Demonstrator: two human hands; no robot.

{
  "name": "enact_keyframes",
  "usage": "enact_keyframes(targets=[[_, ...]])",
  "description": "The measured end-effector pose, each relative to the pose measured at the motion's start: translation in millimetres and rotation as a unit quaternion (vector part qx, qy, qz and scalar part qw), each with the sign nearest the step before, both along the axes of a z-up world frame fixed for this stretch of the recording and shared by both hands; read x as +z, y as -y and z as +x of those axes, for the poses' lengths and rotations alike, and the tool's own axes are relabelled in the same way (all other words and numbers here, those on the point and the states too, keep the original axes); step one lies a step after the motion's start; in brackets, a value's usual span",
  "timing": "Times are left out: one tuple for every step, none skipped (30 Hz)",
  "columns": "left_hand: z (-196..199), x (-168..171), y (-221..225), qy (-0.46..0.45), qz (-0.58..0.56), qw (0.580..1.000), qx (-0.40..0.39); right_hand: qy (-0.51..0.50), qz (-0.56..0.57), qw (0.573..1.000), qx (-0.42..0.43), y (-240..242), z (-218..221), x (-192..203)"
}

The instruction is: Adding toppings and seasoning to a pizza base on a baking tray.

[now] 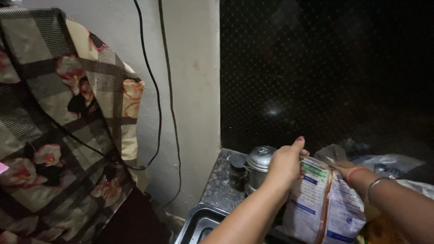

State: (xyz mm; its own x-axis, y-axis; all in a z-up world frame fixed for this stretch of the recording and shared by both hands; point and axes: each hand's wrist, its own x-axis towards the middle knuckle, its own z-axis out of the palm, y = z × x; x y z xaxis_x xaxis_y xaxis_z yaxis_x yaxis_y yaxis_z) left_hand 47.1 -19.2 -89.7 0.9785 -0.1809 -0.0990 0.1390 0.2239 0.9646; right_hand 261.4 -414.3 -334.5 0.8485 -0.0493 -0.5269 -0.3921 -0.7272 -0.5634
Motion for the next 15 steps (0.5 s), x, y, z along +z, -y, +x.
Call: enact_keyframes(targets=[[0.0, -2.1, -2.6, 0.000, 0.000, 1.000, 0.000, 0.000, 0.000, 1.000, 0.000, -37.0, -32.4, 45.5], [0.0, -4.9, -5.4, -0.018, -0.014, 1.000, -0.003, -0.010, 0.008, 1.000, 0.006, -89.0, -70.1, 103.1], [0.1, -7.5, -8.1, -0.037, -0.028, 0.999, -0.006, -0.021, 0.016, 1.000, 0.012, -150.4, -119.6, 170.7], [2.0, -8.5, -9.6, -0.036, -0.028, 0.999, -0.007, -0.032, 0.022, 0.999, 0.016, -144.9, -114.3, 168.9], [3.9, -9.4, -11.3, -0.055, -0.036, 0.998, -0.012, -0.042, 0.028, 0.999, 0.021, -139.2, -109.4, 167.5], [5.1, -10.7, -12.4, -0.075, -0.043, 0.996, -0.017, -0.052, 0.034, 0.998, 0.024, -132.5, -106.0, 166.0], [8.8, -15.8, -11.8, -0.074, -0.044, 0.996, -0.018, -0.062, 0.039, 0.997, 0.028, -125.7, -101.3, 164.7], [12.9, -20.9, -11.3, -0.085, -0.053, 0.995, -0.024, -0.073, 0.045, 0.996, 0.033, -119.1, -96.0, 163.4], [16.9, -25.6, -10.9, -0.096, -0.063, 0.993, -0.029, -0.083, 0.051, 0.995, 0.037, -112.6, -91.0, 162.3], [19.6, -29.4, -10.0, -0.095, -0.064, 0.993, -0.031, -0.093, 0.056, 0.993, 0.040, -104.5, -85.9, 161.0], [22.3, -33.1, -8.9, -0.097, -0.070, 0.992, -0.038, -0.103, 0.061, 0.992, 0.044, -96.3, -81.0, 160.0], [26.1, -37.5, -8.1, -0.099, -0.076, 0.991, -0.044, -0.113, 0.067, 0.990, 0.048, -89.0, -74.4, 157.8], [25.3, -36.9, -8.8, -0.097, -0.076, 0.991, -0.044, -0.122, 0.073, 0.988, 0.053, -82.2, -68.2, 155.4], [23.9, -36.2, -9.7, -0.093, -0.078, 0.992, -0.045, -0.132, 0.079, 0.986, 0.057, -75.5, -62.7, 153.5], [22.5, -35.4, -10.7, -0.088, -0.080, 0.992, -0.046, -0.142, 0.085, 0.984, 0.062, -69.1, -57.4, 152.3]])
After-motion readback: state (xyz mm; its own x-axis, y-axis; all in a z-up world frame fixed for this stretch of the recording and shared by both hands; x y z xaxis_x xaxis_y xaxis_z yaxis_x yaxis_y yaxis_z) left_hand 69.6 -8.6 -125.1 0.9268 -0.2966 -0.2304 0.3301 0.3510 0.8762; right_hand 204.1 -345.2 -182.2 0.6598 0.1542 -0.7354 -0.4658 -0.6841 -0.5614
